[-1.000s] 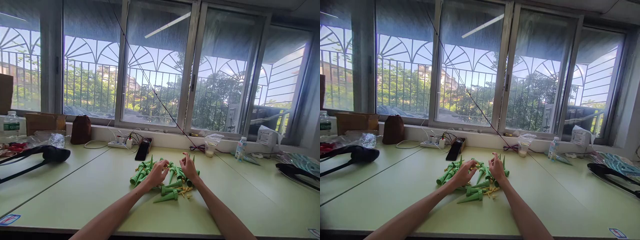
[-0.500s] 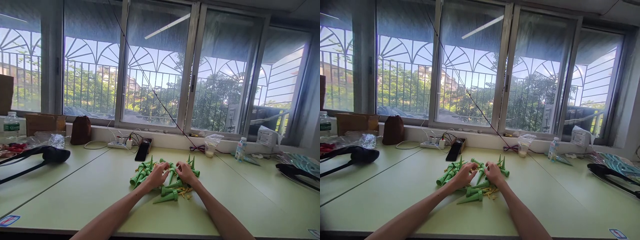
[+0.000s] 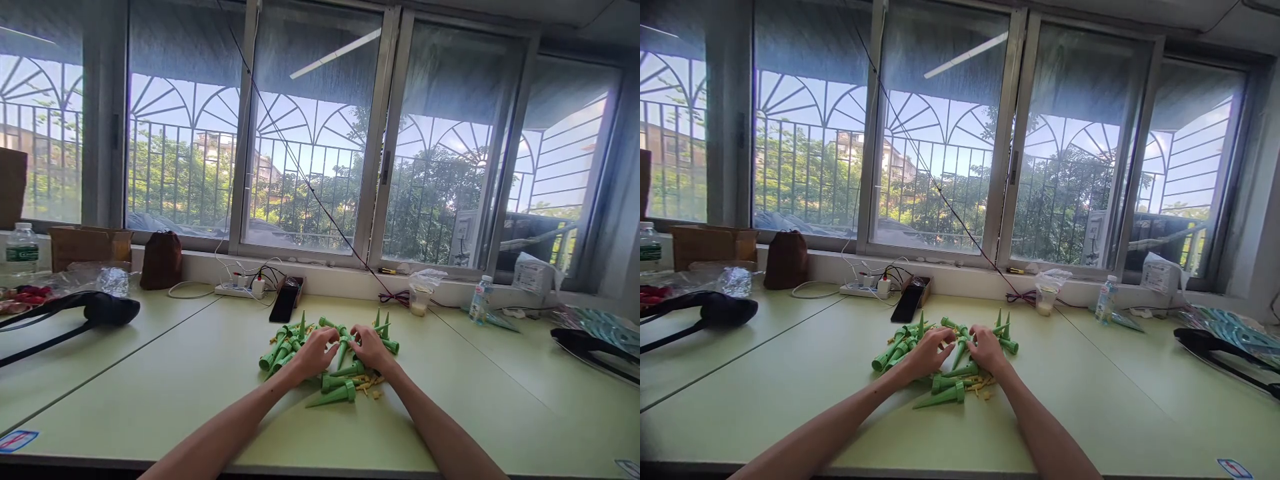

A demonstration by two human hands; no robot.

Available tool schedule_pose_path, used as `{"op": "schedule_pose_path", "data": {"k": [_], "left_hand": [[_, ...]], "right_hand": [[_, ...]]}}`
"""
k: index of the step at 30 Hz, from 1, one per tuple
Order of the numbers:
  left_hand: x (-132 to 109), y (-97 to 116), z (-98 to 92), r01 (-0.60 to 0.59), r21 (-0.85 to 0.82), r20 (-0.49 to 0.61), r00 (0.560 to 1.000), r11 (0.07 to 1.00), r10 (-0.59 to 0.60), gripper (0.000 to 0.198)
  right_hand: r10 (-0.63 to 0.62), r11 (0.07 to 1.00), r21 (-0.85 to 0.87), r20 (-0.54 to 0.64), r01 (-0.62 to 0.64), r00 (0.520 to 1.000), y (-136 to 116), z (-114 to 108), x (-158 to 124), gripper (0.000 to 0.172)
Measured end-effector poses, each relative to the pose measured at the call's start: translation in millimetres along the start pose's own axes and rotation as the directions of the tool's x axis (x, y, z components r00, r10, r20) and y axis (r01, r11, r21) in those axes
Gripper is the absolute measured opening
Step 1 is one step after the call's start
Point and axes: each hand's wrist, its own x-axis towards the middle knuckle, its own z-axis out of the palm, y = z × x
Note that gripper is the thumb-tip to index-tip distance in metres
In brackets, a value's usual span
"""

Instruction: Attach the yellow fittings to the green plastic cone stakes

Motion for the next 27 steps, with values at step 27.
{"op": "schedule_pose_path", "data": {"k": [27], "left_hand": [[-1.6, 5.9, -3.3, 0.024, -0.006, 0.079, 0.997, 1.000, -0.024, 0.009]], "right_hand": [[-0.001, 0.999, 0.043, 0.025, -0.001, 1.000, -9.1, -4.4, -2.5, 0.020]]}}
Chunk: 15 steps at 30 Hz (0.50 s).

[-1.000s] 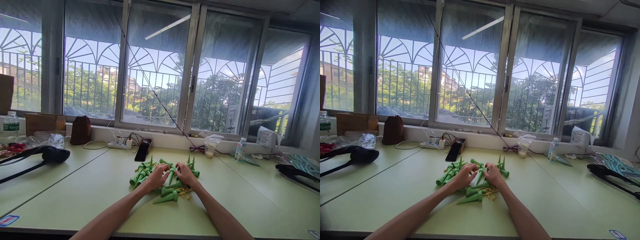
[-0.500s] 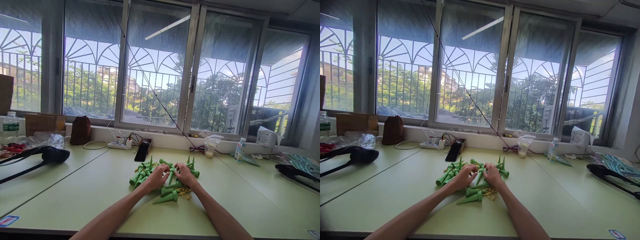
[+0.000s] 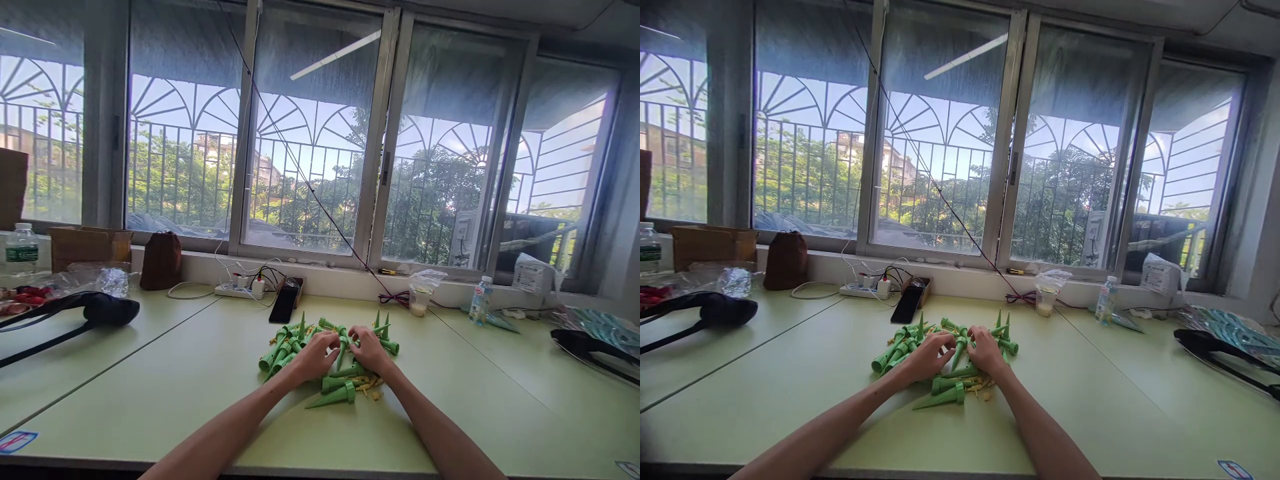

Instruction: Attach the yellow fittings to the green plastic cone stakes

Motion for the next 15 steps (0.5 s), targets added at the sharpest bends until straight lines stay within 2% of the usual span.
{"op": "schedule_pose_path", "data": {"k": [8, 15], "left_hand": [[-0.6, 3.5, -1.3, 0.007, -0.002, 0.044, 0.999, 1.000, -0.007, 0.010], [-1.0, 3.6, -1.8, -0.033, -0.006, 0.053, 0.998, 0.999, 0.033, 0.010]], "right_hand": [[0.016, 1.000, 0.007, 0.023, -0.016, 1.000, -0.5, 0.3, -0.2, 0.020], [0.015, 1.000, 0.027, 0.007, -0.015, 1.000, -2.3, 0.2, -0.1, 0.023]]}}
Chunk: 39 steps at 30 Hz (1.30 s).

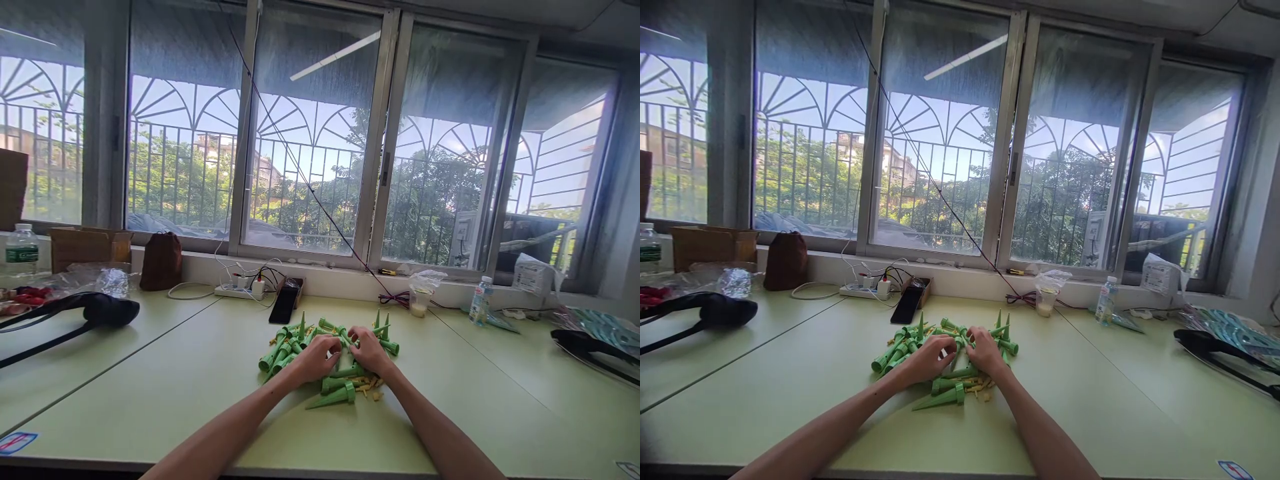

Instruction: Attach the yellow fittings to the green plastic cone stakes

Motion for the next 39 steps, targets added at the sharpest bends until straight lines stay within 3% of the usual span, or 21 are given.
{"op": "schedule_pose_path", "data": {"k": [25, 39], "left_hand": [[0.2, -3.2, 2.4, -0.028, -0.001, 0.008, 1.000, 1.000, 0.028, 0.012], [-0.7, 0.7, 0.1, 0.040, 0.002, 0.048, 0.998, 0.999, -0.040, 0.012]], "right_hand": [[-0.042, 0.999, 0.022, 0.015, 0.041, 0.999, -2.2, 2.2, -0.7, 0.021], [-0.071, 0.995, 0.064, -0.022, 0.072, 0.997, -6.3, 3.0, -0.3, 0.018]]}}
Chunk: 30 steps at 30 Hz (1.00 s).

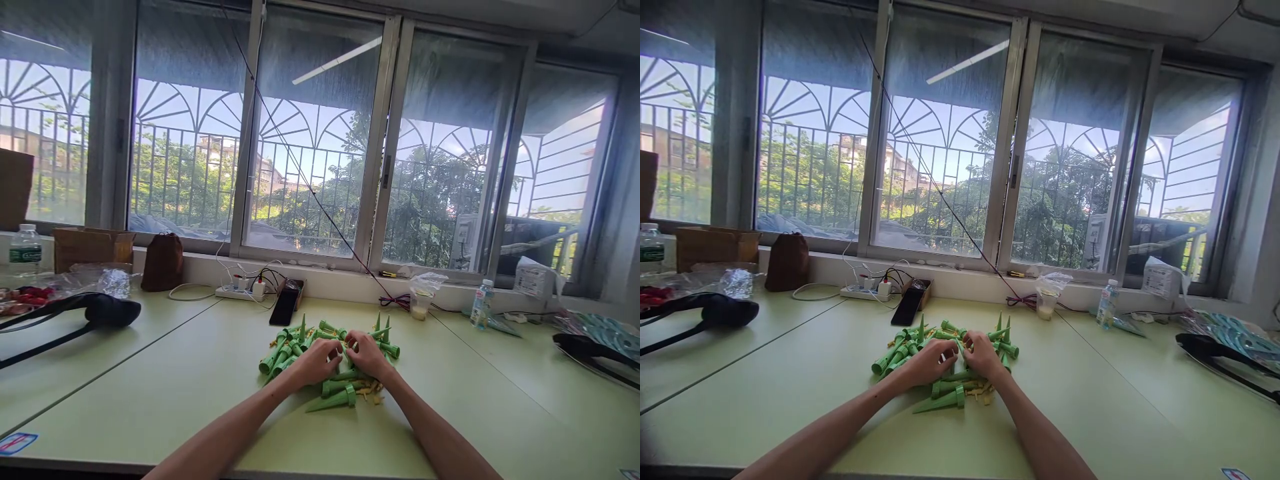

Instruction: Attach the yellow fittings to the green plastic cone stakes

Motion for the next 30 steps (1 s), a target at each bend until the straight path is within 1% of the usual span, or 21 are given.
{"op": "schedule_pose_path", "data": {"k": [6, 10, 17, 24, 30], "left_hand": [[0.0, -0.1, 0.0, -0.010, -0.009, 0.007, 1.000, 1.000, 0.010, 0.012], [-0.3, -1.7, 0.8, -0.015, -0.011, 0.016, 1.000, 1.000, 0.015, 0.013], [-0.3, -1.1, 0.4, -0.036, -0.021, -0.002, 0.999, 0.999, 0.035, 0.012], [-0.5, -0.8, -0.1, -0.021, -0.026, -0.005, 1.000, 0.999, 0.021, 0.014], [0.0, -1.2, -0.4, -0.017, -0.028, 0.007, 1.000, 0.999, 0.017, 0.014]], "right_hand": [[-0.017, 0.999, 0.035, -0.010, 0.017, 1.000, 4.1, 2.2, 0.2, 0.018], [-0.022, 0.999, 0.027, -0.016, 0.022, 1.000, 4.9, 2.5, 0.0, 0.018], [-0.022, 0.999, 0.027, 0.039, 0.020, 0.999, 4.4, 2.5, -0.8, 0.015], [-0.013, 0.999, 0.038, 0.067, 0.010, 0.998, -0.6, -0.1, -1.5, 0.020], [-0.021, 0.999, 0.041, 0.074, 0.018, 0.997, 1.6, 1.1, -0.5, 0.022]]}}
